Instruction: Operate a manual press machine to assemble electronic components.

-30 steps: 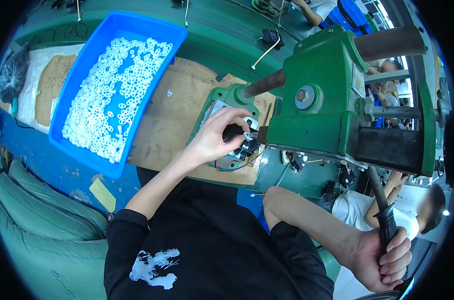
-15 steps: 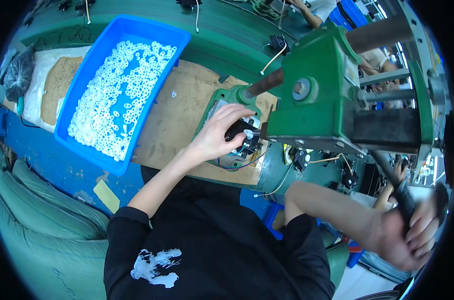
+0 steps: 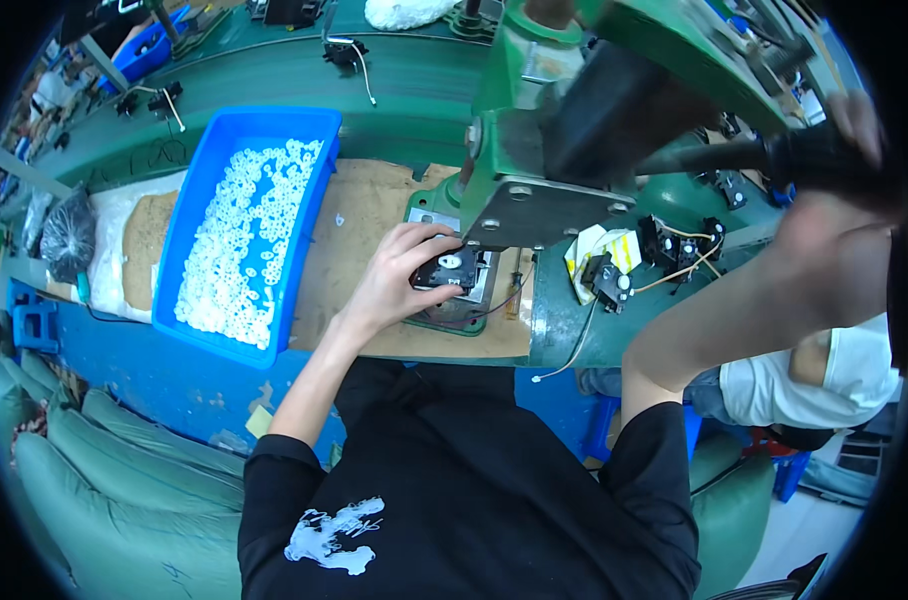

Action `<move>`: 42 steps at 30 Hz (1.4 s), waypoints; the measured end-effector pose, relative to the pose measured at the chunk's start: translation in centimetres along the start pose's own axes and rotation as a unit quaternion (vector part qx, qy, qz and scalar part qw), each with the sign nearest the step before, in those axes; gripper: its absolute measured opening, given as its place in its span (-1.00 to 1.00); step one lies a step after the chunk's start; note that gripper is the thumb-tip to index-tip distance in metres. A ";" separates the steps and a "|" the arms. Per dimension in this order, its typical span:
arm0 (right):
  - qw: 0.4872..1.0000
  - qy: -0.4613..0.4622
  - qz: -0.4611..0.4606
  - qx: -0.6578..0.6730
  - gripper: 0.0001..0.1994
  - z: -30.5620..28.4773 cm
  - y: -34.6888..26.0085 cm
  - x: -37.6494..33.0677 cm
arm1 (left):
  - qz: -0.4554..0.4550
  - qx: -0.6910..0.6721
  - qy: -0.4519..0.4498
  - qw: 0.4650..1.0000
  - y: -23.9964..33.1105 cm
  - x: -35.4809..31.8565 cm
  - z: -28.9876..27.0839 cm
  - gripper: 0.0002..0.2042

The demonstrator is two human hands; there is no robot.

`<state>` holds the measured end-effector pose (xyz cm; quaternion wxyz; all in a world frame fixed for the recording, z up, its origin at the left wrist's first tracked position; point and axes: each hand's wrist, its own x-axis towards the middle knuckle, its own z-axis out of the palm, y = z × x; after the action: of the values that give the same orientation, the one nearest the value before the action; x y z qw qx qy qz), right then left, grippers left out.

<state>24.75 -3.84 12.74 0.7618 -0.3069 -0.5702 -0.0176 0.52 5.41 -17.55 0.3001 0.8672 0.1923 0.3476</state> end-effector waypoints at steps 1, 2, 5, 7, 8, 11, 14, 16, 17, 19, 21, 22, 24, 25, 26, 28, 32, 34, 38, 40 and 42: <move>0.999 0.023 -0.027 -0.015 -0.75 -0.3 0.8 -1.8 | -0.019 -0.017 0.016 1.000 0.1 -0.3 0.0 -0.49; 0.997 0.046 -0.054 -0.033 -0.57 -0.6 1.6 -3.6 | -0.023 -0.025 0.031 0.999 0.4 -0.3 0.3 -0.52; 0.972 0.166 -0.116 -0.118 -0.39 0.9 4.9 -13.8 | -0.046 -0.002 0.042 0.998 0.5 -1.5 0.3 -0.55; 0.972 -0.044 -0.007 -0.230 -0.41 -1.4 5.2 -21.9 | -0.033 -0.008 0.043 0.998 0.7 -1.3 0.5 -0.56; 0.945 -0.151 0.031 -0.289 -0.42 -2.7 5.4 -25.8 | -0.043 -0.002 0.043 0.998 1.0 -1.2 0.6 -0.57; 0.895 -0.268 0.238 -0.264 -0.13 -3.0 9.9 -32.3 | -0.095 -0.066 0.018 0.993 0.4 -0.9 2.3 -0.61; 0.915 -0.281 0.196 -0.213 -0.13 -0.6 12.2 -33.3 | -0.111 -0.117 0.060 0.985 -1.0 -2.9 1.7 -0.85; 0.913 -0.288 0.211 -0.195 -0.14 0.0 12.2 -33.2 | -0.086 -0.049 0.075 0.992 0.1 -2.7 2.1 -0.91; 0.912 -0.283 0.215 -0.204 -0.15 -0.4 12.2 -33.4 | -0.081 -0.047 0.074 0.993 0.8 -2.0 2.7 -0.91; 0.914 -0.268 0.239 -0.187 -0.22 -1.0 11.4 -33.1 | -0.060 -0.055 0.078 0.994 0.9 -1.9 3.5 -0.93; 0.927 -0.241 0.239 -0.162 -0.27 -1.1 9.7 -32.6 | -0.098 -0.103 0.144 0.979 0.5 -2.8 4.2 -0.95; 0.940 -0.217 0.217 -0.153 -0.29 -0.8 9.4 -32.8 | -0.085 -0.083 0.153 0.981 1.4 -2.9 4.0 -0.95; 0.955 -0.196 0.192 -0.113 -0.31 -0.1 7.8 -32.9 | -0.092 -0.091 0.196 0.972 2.6 -3.6 3.3 -0.93; 0.960 -0.197 0.179 -0.083 -0.32 -0.2 7.1 -32.8 | -0.101 -0.102 0.217 0.965 3.1 -4.1 2.8 -0.90; 0.962 -0.205 0.158 -0.085 -0.36 -0.5 6.5 -33.1 | -0.111 -0.102 0.247 0.957 3.9 -4.7 2.1 -0.88; 0.966 -0.212 0.111 -0.102 -0.40 -3.2 4.3 -31.8 | -0.088 -0.125 0.314 0.937 3.4 -7.0 0.1 -0.78; 0.919 0.034 0.271 -0.285 -0.39 -15.3 1.8 -31.5 | -0.231 -0.207 0.318 0.896 2.1 -10.1 -1.3 -0.71; 0.852 0.355 0.278 -0.267 -0.38 -22.8 4.7 -34.3 | -0.305 -0.173 0.272 0.896 1.4 -9.3 0.3 -0.66; 0.795 0.404 0.258 -0.372 -0.37 -36.2 9.6 -39.2 | -0.302 -0.233 0.188 0.905 2.8 -6.4 0.5 -0.71; 0.774 0.350 0.309 -0.427 -0.32 -37.5 10.1 -39.1 | -0.279 -0.222 0.165 0.920 3.2 -4.9 0.7 -0.74; 0.699 0.217 0.300 -0.612 -0.27 -35.4 9.7 -36.8 | -0.269 -0.191 0.157 0.931 3.1 -4.7 0.0 -0.77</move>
<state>45.88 -25.14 -29.69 0.4738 -0.8478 -0.1307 -0.1993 -2.25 0.56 -17.83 0.5078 0.6438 0.3930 0.4161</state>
